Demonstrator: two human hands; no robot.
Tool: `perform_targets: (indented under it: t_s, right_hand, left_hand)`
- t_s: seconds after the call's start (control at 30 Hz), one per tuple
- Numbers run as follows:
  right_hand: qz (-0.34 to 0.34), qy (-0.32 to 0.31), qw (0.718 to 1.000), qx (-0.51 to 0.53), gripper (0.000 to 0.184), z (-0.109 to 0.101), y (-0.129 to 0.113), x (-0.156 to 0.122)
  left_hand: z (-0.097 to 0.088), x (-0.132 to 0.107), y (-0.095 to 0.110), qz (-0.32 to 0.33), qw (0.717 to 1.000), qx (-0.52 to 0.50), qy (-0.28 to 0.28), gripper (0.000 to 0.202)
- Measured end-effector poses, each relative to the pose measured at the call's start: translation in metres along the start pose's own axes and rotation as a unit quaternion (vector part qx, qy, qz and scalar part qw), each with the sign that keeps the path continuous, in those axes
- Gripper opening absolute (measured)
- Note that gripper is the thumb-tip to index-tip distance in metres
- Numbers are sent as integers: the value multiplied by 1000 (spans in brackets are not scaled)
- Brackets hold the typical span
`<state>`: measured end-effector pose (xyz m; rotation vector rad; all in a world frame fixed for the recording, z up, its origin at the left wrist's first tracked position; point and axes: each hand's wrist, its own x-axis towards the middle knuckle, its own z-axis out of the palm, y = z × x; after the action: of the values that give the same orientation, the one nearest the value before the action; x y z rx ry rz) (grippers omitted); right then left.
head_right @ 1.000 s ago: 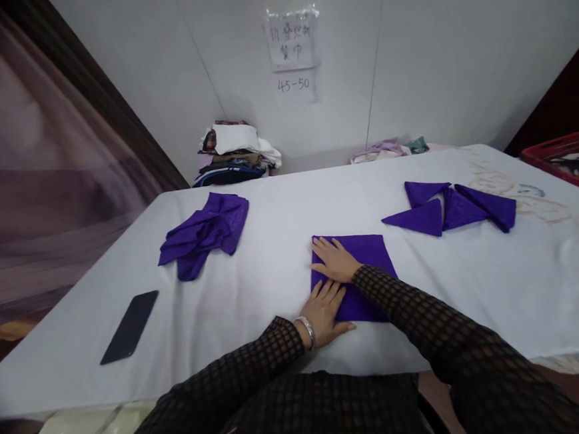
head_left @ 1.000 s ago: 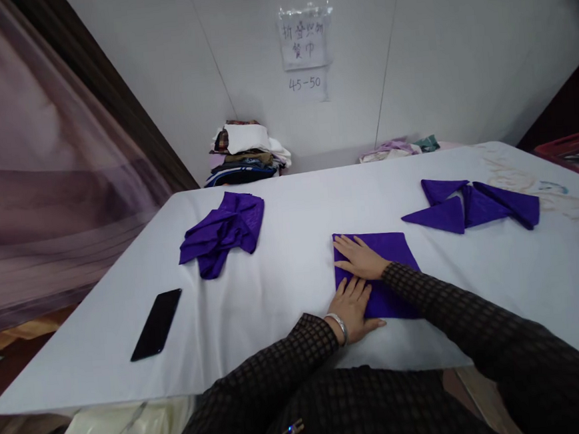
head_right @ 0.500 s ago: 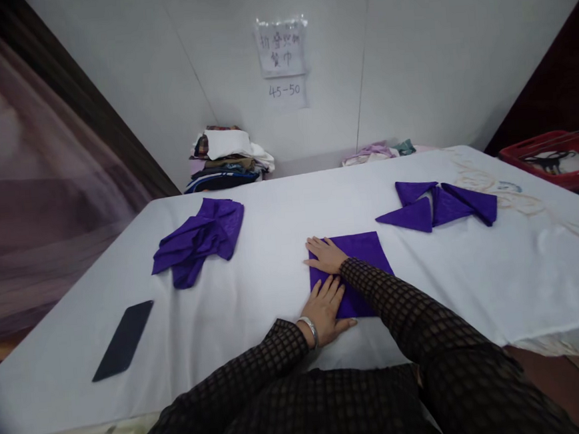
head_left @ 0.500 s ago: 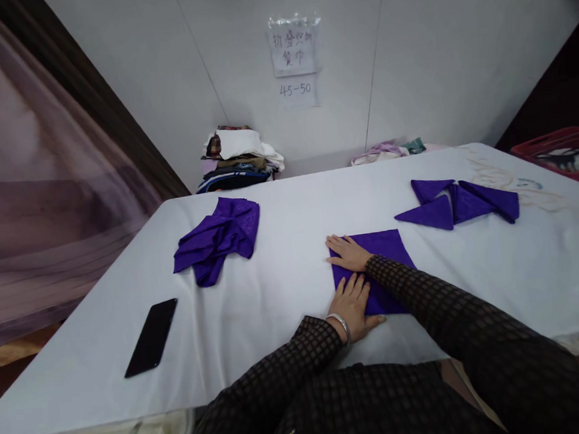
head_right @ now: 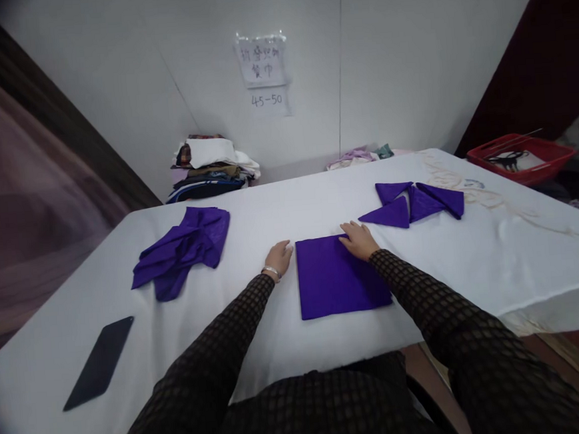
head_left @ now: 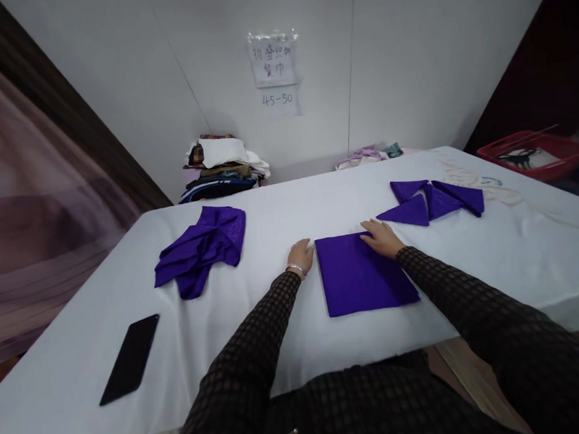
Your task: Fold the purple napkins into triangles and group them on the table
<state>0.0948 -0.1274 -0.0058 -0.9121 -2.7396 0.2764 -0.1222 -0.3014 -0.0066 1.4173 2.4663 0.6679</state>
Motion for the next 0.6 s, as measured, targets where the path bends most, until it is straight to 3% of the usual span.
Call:
perform_targets:
  t_s: [0.23, 0.4, 0.5, 0.6]
  right_hand:
    - [106, 13, 994, 20, 48, -4, 33, -24]
    - [151, 10, 987, 54, 49, -8, 28, -40]
    - [153, 4, 985, 75, 50, -8, 19, -48]
    - [129, -1, 985, 111, 52, -6, 4, -49]
  left_hand:
    - [9, 48, 20, -32, 997, 32, -60, 44]
    - [5, 67, 31, -46, 988, 64, -136, 19]
    - [-8, 69, 19, -53, 986, 71, -140, 10]
    - [-33, 62, -15, -98, 988, 68, -100, 11]
